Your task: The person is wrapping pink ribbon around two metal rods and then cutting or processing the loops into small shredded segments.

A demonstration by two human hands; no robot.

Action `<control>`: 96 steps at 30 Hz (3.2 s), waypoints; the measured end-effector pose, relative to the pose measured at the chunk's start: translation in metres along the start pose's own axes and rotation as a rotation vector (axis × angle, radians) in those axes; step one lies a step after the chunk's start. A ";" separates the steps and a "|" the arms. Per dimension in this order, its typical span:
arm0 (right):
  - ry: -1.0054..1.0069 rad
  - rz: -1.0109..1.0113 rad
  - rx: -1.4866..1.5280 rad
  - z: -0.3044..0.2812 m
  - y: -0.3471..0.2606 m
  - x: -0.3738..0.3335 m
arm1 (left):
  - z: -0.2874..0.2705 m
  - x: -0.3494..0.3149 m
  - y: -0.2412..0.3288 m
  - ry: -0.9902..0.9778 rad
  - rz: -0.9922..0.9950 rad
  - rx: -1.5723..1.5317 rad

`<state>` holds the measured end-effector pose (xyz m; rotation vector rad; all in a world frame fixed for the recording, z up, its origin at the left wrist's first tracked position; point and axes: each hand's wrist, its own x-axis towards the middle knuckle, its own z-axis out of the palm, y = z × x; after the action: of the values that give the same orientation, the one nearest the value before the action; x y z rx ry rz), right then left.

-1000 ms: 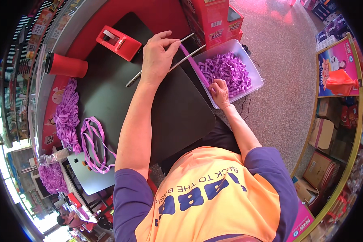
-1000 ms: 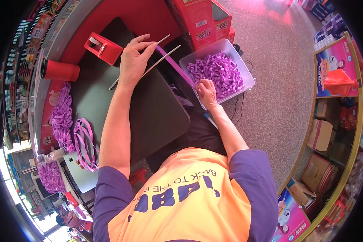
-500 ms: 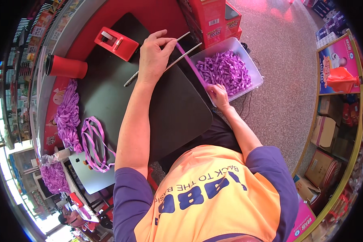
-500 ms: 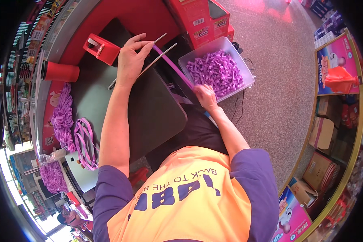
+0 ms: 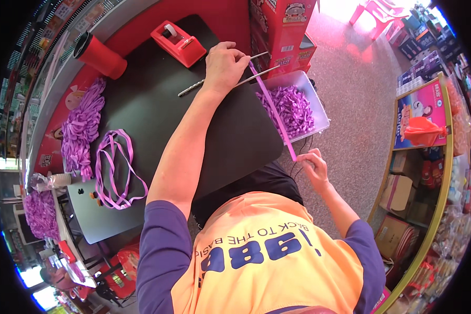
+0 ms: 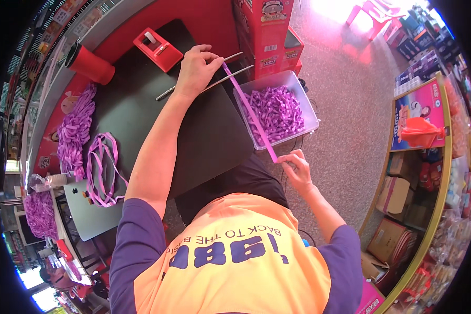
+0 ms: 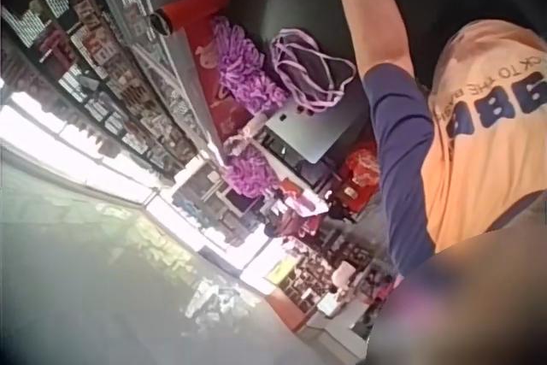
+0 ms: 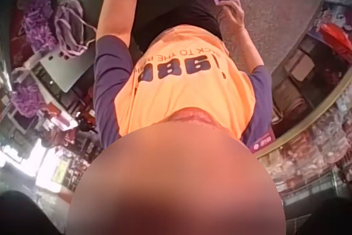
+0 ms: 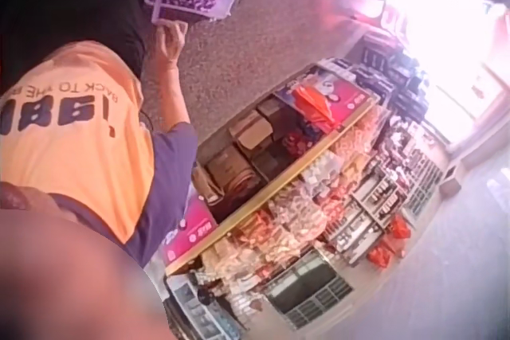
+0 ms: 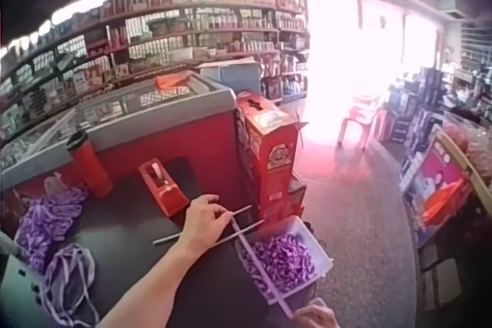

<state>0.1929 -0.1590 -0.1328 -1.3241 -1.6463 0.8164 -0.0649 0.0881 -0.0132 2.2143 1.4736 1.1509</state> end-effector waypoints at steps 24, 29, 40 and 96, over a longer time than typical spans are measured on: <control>-0.098 -0.390 0.312 -0.052 -0.253 0.268 | -0.010 0.000 0.003 -0.107 -0.062 0.013; -0.627 -0.031 1.077 -0.016 -0.211 0.398 | -0.008 -0.004 0.006 -0.078 -0.019 0.019; -0.571 0.462 1.261 0.063 -0.082 0.452 | -0.009 -0.006 0.009 0.005 -0.061 -0.028; -0.444 -0.227 0.640 0.029 -0.081 0.338 | -0.008 -0.005 0.008 0.003 -0.033 -0.045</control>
<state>0.1061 0.1522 -0.0016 -0.5219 -1.6168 1.4157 -0.0663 0.0789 -0.0055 2.1516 1.4651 1.1665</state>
